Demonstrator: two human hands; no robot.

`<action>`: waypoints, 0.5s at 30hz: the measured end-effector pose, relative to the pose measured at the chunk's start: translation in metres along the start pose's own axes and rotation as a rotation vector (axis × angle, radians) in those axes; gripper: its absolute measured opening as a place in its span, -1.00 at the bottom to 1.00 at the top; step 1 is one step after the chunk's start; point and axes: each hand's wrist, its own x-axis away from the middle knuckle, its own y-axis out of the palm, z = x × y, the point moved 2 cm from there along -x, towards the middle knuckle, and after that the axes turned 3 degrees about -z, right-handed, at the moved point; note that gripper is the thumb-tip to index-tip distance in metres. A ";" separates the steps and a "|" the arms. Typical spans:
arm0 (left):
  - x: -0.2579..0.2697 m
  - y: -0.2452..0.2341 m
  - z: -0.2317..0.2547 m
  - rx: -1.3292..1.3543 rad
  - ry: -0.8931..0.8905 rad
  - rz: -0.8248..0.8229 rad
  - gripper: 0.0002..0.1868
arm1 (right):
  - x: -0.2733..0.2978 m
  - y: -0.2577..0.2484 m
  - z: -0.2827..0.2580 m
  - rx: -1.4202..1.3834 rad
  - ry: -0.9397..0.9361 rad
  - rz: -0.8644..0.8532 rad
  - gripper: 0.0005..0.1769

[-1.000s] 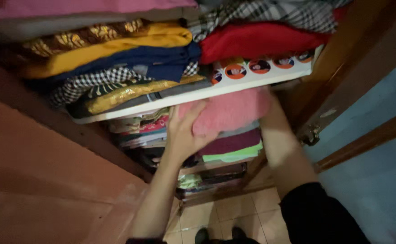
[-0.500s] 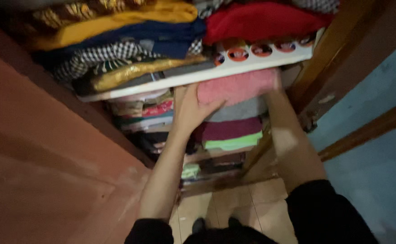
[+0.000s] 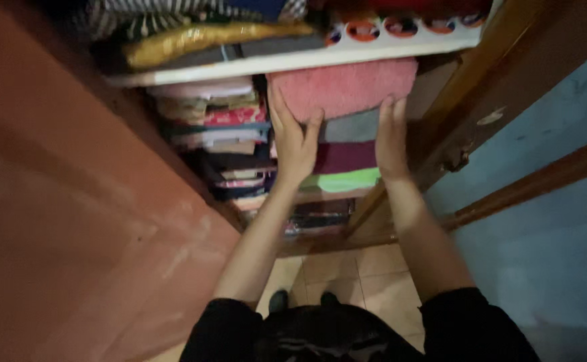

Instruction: The person folds several towels and bed linens on a floral-patterned bed and then places them into a wooden wardrobe. The person handles green, maroon, gray, pink, purple, and patterned towels one at a time, folding each neatly before stacking them on shelves inside the wardrobe.

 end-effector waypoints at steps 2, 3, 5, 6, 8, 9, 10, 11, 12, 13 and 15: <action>0.014 -0.015 0.006 0.091 0.026 -0.019 -0.08 | 0.022 -0.003 -0.009 0.003 -0.029 -0.018 -0.24; 0.023 -0.021 0.012 0.078 0.050 -0.017 -0.11 | 0.034 -0.003 -0.015 -0.031 -0.086 -0.018 -0.25; 0.043 -0.034 0.024 0.050 0.105 -0.010 -0.17 | 0.060 -0.001 -0.022 -0.039 -0.157 0.012 -0.29; 0.055 -0.039 0.029 0.071 0.090 -0.002 -0.23 | 0.075 0.003 -0.024 -0.013 -0.172 0.043 -0.31; 0.087 -0.051 0.036 0.111 0.062 0.020 -0.33 | 0.107 0.007 -0.024 -0.046 -0.197 0.072 -0.37; 0.102 -0.057 0.036 0.134 -0.030 0.042 -0.47 | 0.120 0.012 -0.023 -0.105 -0.208 0.072 -0.41; 0.116 -0.063 0.034 0.160 -0.120 0.063 -0.58 | 0.130 0.016 -0.020 -0.165 -0.217 0.070 -0.45; 0.136 -0.073 0.033 0.170 -0.180 0.093 -0.68 | 0.138 0.021 -0.017 -0.194 -0.185 0.036 -0.52; 0.152 -0.085 0.029 0.182 -0.239 0.124 -0.74 | 0.144 0.027 -0.015 -0.222 -0.154 0.002 -0.57; 0.168 -0.098 0.025 0.182 -0.274 0.161 -0.76 | 0.154 0.036 -0.013 -0.247 -0.107 -0.042 -0.61; 0.206 -0.129 0.016 0.182 -0.344 0.246 -0.78 | 0.176 0.061 -0.013 -0.236 -0.126 -0.151 -0.65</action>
